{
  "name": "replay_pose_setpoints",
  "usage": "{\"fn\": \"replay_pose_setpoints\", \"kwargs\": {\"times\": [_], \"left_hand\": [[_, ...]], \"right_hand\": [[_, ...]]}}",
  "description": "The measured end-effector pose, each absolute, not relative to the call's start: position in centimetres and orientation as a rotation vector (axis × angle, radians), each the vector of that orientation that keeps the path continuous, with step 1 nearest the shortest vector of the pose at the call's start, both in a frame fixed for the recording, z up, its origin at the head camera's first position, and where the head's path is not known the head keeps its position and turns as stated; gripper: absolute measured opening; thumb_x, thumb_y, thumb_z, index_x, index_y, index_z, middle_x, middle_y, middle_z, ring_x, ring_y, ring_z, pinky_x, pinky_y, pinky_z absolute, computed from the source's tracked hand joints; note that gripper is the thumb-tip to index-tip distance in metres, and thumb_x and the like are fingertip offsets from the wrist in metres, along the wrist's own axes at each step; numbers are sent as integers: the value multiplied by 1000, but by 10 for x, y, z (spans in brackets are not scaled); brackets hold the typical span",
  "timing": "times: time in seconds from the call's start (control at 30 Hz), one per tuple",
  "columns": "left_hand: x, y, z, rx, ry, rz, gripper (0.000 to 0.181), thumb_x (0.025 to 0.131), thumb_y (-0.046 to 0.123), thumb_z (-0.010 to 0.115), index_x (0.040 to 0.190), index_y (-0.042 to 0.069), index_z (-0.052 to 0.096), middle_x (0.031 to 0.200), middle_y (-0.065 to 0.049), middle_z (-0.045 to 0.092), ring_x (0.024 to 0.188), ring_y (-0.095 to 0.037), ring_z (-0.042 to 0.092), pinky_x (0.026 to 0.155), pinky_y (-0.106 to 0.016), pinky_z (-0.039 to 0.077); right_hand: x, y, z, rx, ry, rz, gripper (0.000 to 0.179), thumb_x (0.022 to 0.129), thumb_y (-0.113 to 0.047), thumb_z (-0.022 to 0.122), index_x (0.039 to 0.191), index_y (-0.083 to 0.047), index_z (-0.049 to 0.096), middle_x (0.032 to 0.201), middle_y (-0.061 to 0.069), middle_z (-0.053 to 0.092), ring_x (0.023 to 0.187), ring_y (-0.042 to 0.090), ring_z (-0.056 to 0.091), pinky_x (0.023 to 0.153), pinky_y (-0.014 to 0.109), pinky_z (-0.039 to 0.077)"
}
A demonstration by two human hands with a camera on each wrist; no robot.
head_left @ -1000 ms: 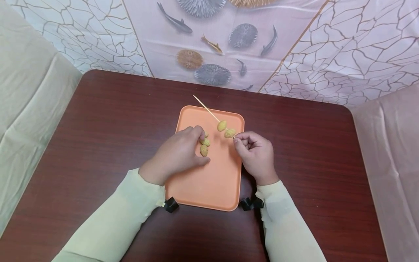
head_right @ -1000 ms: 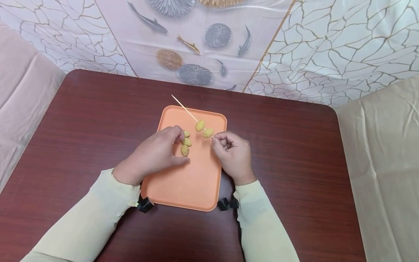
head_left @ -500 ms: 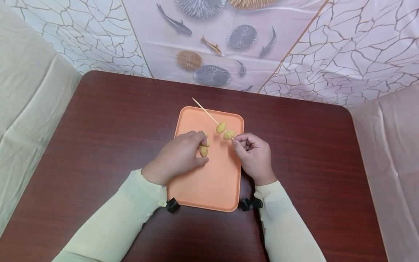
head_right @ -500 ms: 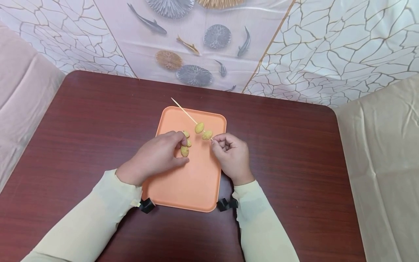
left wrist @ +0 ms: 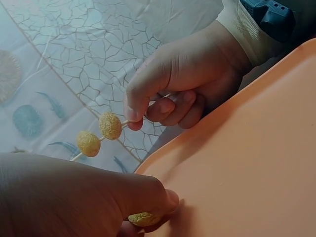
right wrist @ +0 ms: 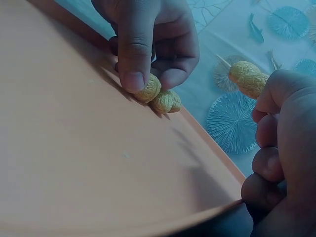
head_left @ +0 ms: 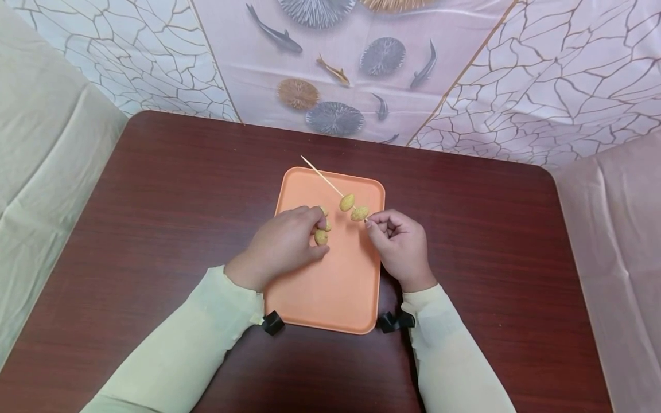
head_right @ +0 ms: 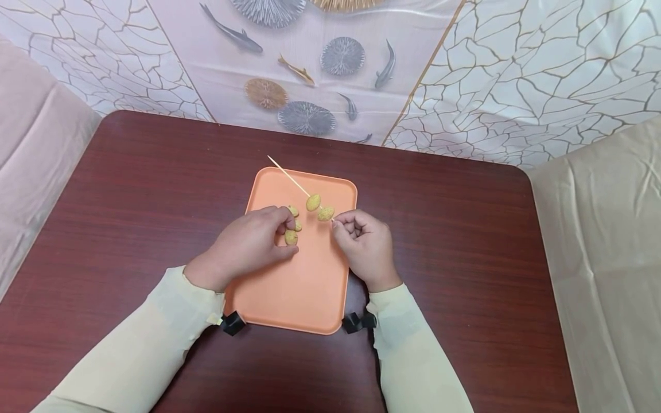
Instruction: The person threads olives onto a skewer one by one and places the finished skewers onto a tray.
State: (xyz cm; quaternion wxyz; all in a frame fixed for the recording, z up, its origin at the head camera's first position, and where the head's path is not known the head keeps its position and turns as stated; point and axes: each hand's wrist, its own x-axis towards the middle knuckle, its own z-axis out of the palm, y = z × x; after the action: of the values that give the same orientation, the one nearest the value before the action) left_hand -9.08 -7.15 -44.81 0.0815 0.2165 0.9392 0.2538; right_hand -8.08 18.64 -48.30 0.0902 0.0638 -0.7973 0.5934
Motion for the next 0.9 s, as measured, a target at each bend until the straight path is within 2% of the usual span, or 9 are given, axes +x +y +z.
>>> {"fn": "replay_pose_setpoints", "kwargs": {"times": [0.23,0.47,0.6,0.77,0.9], "left_hand": [[-92,-75,-440,612,2769,961,29,91,29,90,107,19,69,101,0,70,88,-15,63,77,-32,56],[-96,-79,-433,460,2635,1382,33,90,19,95,112,16,69,94,3,77,85,-12,76,80,-31,66],[-100,-82,-433,304,2475,1637,36,91,13,95,117,16,70,104,-1,78,90,-13,82,83,-32,68],[-108,-88,-439,112,2289,1918,37,93,8,92,123,17,72,119,-3,75,91,-18,82,81,-28,64],[-113,-93,-442,76,2164,2139,37,95,3,87,128,11,72,130,-2,69,97,-18,82,84,-28,67]], "right_hand": [[-81,186,-482,201,-2370,1761,4,100,-5,81,96,-5,82,70,-4,62,56,9,49,51,18,42],[-79,186,-481,198,-2380,1757,4,100,-5,81,97,-4,82,71,-3,62,56,9,49,50,19,41],[-79,185,-481,186,-2390,1757,5,101,-7,81,97,-5,82,71,-4,62,56,10,49,50,19,42],[-79,185,-481,184,-2393,1754,5,101,-7,81,97,-4,83,71,-3,62,56,10,49,50,19,43],[-79,186,-481,190,-2395,1747,5,101,-7,81,97,-5,83,71,-3,62,56,10,49,51,19,42]]}}
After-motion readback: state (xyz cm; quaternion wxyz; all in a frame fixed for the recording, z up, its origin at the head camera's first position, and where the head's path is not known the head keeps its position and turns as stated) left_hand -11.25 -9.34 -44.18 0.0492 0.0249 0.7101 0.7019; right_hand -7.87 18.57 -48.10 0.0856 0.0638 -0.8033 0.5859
